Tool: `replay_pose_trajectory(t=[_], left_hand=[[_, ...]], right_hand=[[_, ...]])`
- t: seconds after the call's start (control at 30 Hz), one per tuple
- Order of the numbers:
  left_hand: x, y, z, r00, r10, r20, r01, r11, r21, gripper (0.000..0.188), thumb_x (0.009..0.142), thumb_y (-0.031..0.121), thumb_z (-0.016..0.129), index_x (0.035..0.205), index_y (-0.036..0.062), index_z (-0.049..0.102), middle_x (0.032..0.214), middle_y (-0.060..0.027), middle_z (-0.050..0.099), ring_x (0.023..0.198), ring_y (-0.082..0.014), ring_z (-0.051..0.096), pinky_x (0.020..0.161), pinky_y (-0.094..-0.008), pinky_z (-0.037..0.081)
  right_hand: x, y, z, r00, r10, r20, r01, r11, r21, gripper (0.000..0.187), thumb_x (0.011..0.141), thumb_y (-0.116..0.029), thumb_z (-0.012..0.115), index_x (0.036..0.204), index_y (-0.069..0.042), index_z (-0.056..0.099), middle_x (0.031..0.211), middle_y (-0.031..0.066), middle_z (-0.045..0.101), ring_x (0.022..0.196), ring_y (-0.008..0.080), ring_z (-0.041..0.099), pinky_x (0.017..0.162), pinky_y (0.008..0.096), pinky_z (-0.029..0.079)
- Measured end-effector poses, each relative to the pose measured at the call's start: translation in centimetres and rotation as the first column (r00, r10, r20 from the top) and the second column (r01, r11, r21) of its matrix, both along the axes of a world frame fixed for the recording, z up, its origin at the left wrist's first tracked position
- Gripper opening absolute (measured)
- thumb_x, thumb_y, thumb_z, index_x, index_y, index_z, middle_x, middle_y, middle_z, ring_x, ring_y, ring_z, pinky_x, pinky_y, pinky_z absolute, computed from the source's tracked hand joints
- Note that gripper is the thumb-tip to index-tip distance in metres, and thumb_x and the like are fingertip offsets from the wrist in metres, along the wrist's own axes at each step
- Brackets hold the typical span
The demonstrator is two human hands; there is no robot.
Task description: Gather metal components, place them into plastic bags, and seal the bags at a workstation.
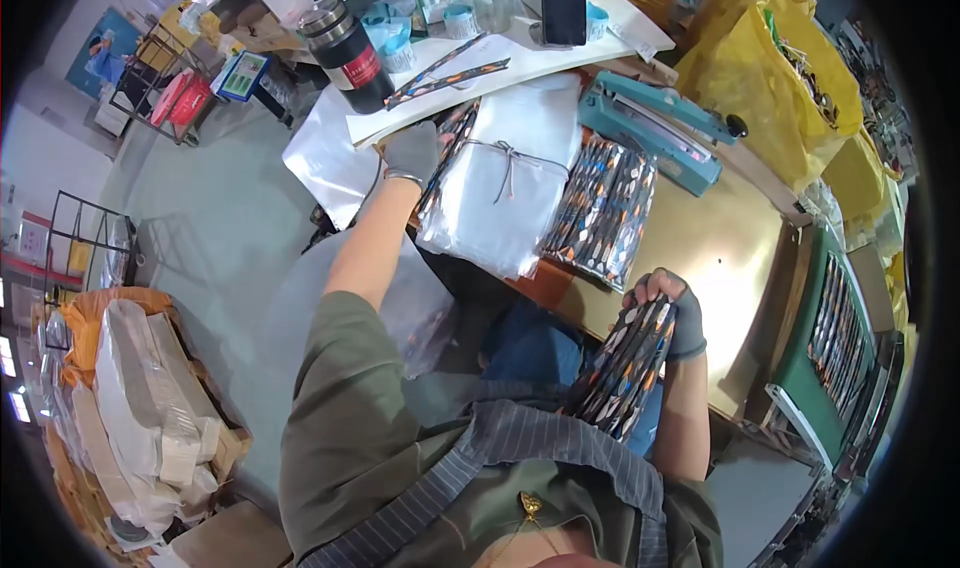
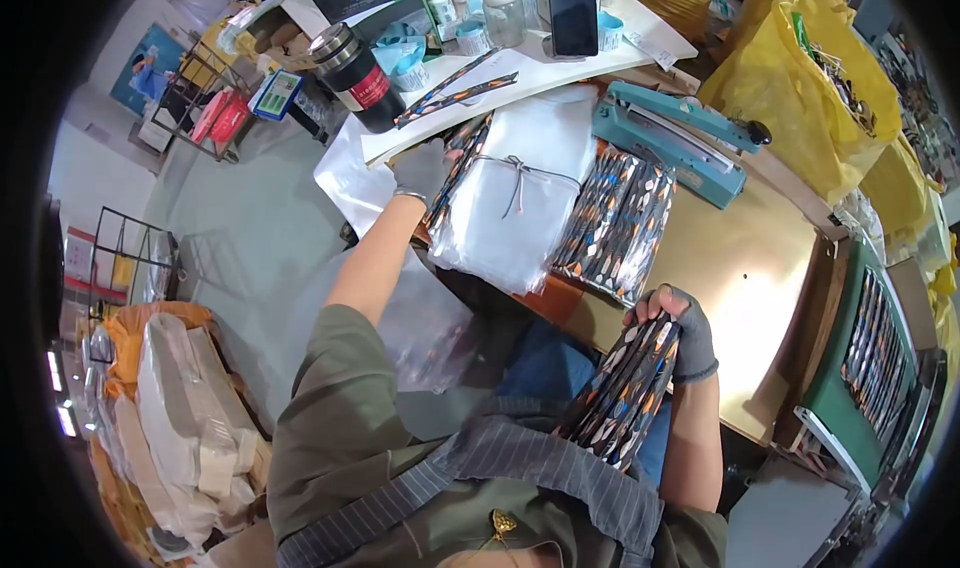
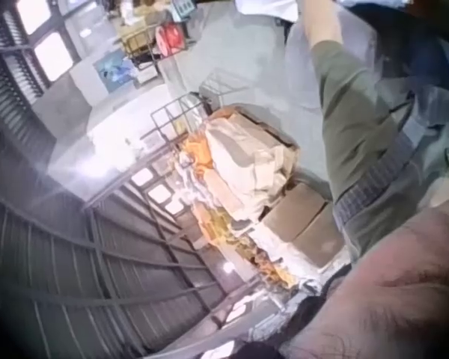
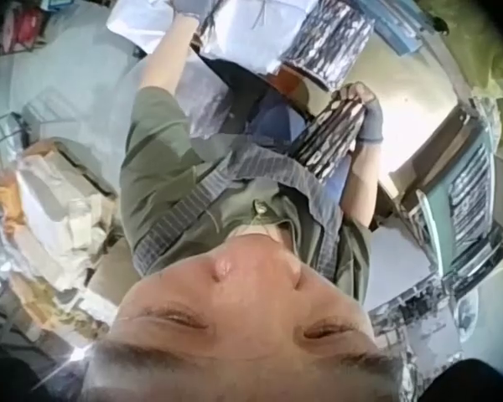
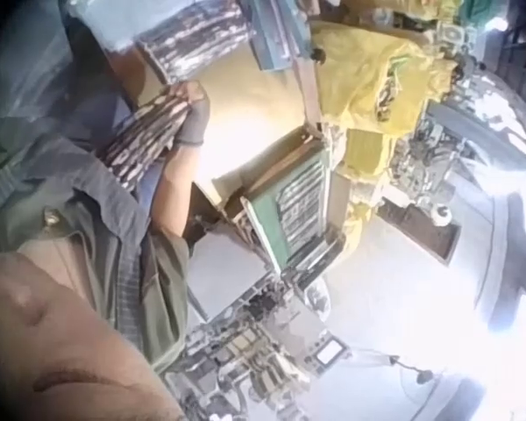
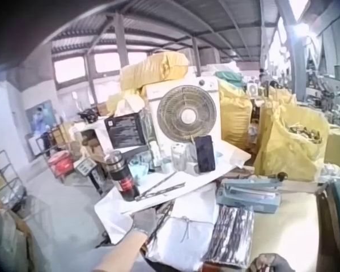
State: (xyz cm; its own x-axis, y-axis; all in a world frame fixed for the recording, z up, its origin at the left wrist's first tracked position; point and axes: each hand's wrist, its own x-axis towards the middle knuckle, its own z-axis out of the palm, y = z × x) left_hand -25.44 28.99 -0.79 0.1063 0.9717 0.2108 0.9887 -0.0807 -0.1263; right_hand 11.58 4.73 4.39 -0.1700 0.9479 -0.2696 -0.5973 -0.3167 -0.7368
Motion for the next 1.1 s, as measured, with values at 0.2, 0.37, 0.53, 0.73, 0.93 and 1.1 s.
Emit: replay_pose_trajectory(t=[0.2, 0.37, 0.53, 0.73, 0.93, 1.1], left_hand=[[0.1, -2.7, 0.3, 0.942, -0.23, 0.243, 0.201, 0.97, 0.137, 0.024, 0.089, 0.027, 0.051, 0.081, 0.0047, 0.055, 0.071, -0.014, 0.065, 0.057, -0.0236, 0.064, 0.052, -0.037, 0.049], [5.6, -15.6, 6.5, 0.151, 0.432, 0.889, 0.523, 0.728, -0.443, 0.024, 0.092, 0.027, 0.051, 0.084, 0.0048, 0.055, 0.062, -0.0008, 0.052, 0.042, -0.0056, 0.045, 0.037, -0.0186, 0.035], [12.6, -27.8, 5.0, 0.219, 0.742, 0.633, 0.837, 0.19, -0.513, 0.025, 0.094, 0.028, 0.047, 0.098, 0.0042, 0.055, 0.07, -0.0039, 0.053, 0.052, -0.0085, 0.051, 0.044, -0.0206, 0.042], [8.5, -14.3, -3.0, 0.48, -0.615, 0.626, 0.526, 0.773, 0.355, 0.015, 0.083, 0.018, 0.06, 0.087, 0.0032, 0.059, 0.08, -0.0085, 0.063, 0.076, -0.0264, 0.059, 0.068, -0.0346, 0.048], [0.9, -4.1, -4.5, 0.734, 0.024, 0.679, 0.517, 0.63, -0.58, 0.026, 0.08, 0.025, 0.063, 0.072, 0.0008, 0.06, 0.064, -0.0044, 0.058, 0.057, -0.0109, 0.05, 0.053, -0.0273, 0.041], [10.0, -8.2, 1.9, 0.031, -0.078, 0.996, 0.537, 0.842, 0.049, 0.019, 0.086, 0.017, 0.055, 0.073, 0.0035, 0.059, 0.059, 0.0, 0.05, 0.053, -0.009, 0.045, 0.05, -0.0242, 0.036]], right_hand=[[-0.1, -0.5, 0.8, 0.996, 0.053, 0.069, -0.054, 0.999, 0.007, 0.033, 0.083, -0.035, 0.057, 0.072, -0.006, 0.046, 0.068, 0.008, 0.049, 0.076, 0.0287, 0.057, 0.068, 0.0386, 0.048], [0.2, 0.2, 1.3, 0.977, 0.117, 0.181, -0.124, 0.992, 0.027, 0.072, 0.076, -0.032, 0.062, 0.135, 0.0, 0.036, 0.074, 0.0081, 0.055, 0.074, 0.024, 0.06, 0.069, 0.0322, 0.049], [0.1, 0.0, 1.4, 0.979, 0.117, 0.168, -0.138, 0.983, 0.122, 0.061, 0.074, -0.023, 0.065, 0.125, 0.003, 0.044, 0.086, 0.011, 0.06, 0.079, 0.022, 0.061, 0.071, 0.0295, 0.05], [2.8, -2.4, -0.5, 0.987, 0.038, 0.154, -0.071, 0.975, 0.212, 0.022, 0.082, -0.018, 0.057, 0.088, 0.002, 0.065, 0.082, 0.0114, 0.066, 0.078, 0.0185, 0.063, 0.076, 0.0291, 0.049], [2.6, -2.6, -1.8, 0.976, -0.039, 0.216, -0.013, 0.972, 0.237, 0.028, 0.082, -0.022, 0.055, 0.092, 0.003, 0.062, 0.077, 0.0116, 0.065, 0.072, 0.0177, 0.062, 0.069, 0.0294, 0.049], [4.3, -3.9, -1.6, 1.0, 0.003, -0.009, -0.001, 0.972, 0.236, 0.029, 0.078, -0.015, 0.056, 0.101, 0.003, 0.059, 0.078, 0.0093, 0.063, 0.071, 0.0142, 0.062, 0.069, 0.0275, 0.05]])
